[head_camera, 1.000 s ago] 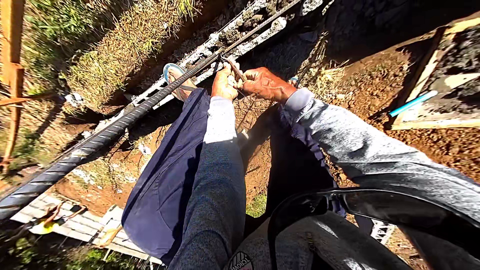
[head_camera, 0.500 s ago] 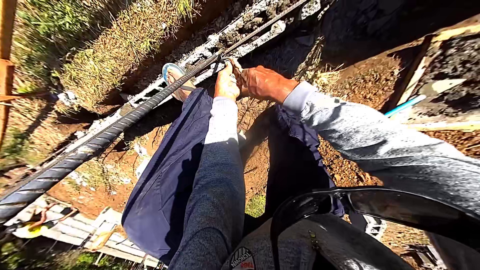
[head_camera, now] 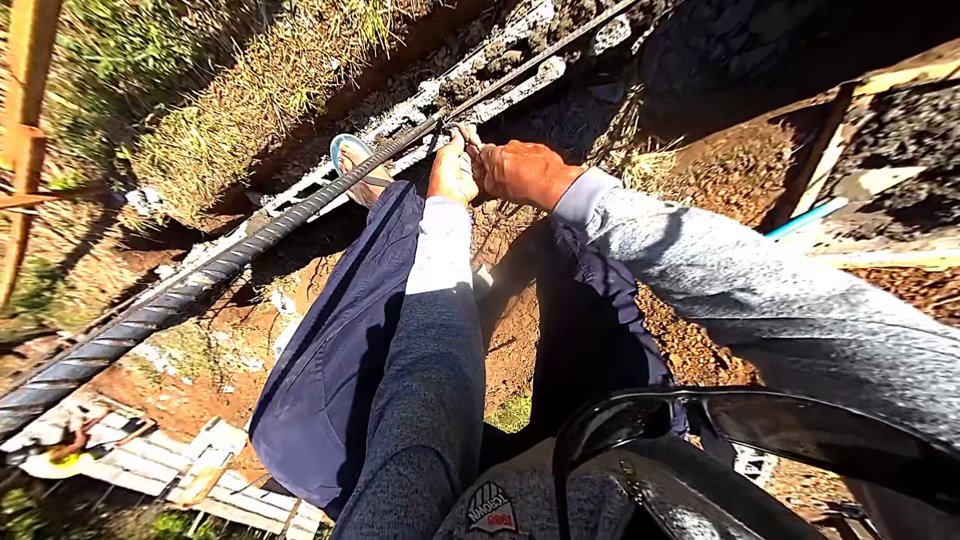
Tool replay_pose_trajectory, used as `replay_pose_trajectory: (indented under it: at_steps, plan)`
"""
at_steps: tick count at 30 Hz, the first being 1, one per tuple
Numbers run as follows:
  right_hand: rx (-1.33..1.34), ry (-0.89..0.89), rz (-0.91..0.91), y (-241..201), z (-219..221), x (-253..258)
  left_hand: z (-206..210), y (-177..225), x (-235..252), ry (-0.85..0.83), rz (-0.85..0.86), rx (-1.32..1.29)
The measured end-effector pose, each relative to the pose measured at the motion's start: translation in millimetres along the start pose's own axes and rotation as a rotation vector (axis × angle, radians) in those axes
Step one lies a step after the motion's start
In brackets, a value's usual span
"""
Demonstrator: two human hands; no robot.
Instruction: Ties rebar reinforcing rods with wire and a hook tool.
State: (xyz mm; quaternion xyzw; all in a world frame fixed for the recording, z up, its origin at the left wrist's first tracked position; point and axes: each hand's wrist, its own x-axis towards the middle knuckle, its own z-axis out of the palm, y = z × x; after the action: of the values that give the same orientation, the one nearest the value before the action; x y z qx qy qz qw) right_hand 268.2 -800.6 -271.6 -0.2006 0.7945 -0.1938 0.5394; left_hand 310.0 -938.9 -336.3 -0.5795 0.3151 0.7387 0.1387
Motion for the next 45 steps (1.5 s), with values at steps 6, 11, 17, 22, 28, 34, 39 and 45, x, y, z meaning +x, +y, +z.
replay_pose_trajectory:
  at_steps: [6,11,17,22,28,34,39,45]
  plan:
    - [-0.167,0.114,0.117,-46.4,9.2,-21.5,11.7,0.4,-10.9,0.058,0.142,0.115]
    - [-0.146,0.106,0.084,-35.5,10.1,-28.2,11.7,2.3,-11.7,0.038,0.178,0.357]
    - [0.656,0.239,0.061,26.6,33.5,-49.4,8.1,3.3,-7.9,-0.041,0.110,0.303]
    - [2.063,0.038,-0.069,18.0,96.4,-63.6,4.4,2.7,-9.6,-0.015,0.092,0.346]
    - [1.626,0.219,-0.041,-11.9,94.0,-57.0,-2.3,6.9,-10.7,-0.068,0.080,0.305]
    - [0.464,0.383,-0.116,-5.2,97.6,-53.2,-15.9,2.5,-9.3,-0.228,0.073,0.127]
    - [0.054,0.308,-0.034,-38.4,81.5,-59.7,-31.4,-0.3,-1.5,-0.451,0.006,-0.141]
    - [-0.275,0.302,-0.113,-47.4,74.5,-53.5,-39.2,-2.0,4.0,-0.436,-0.023,-0.172]
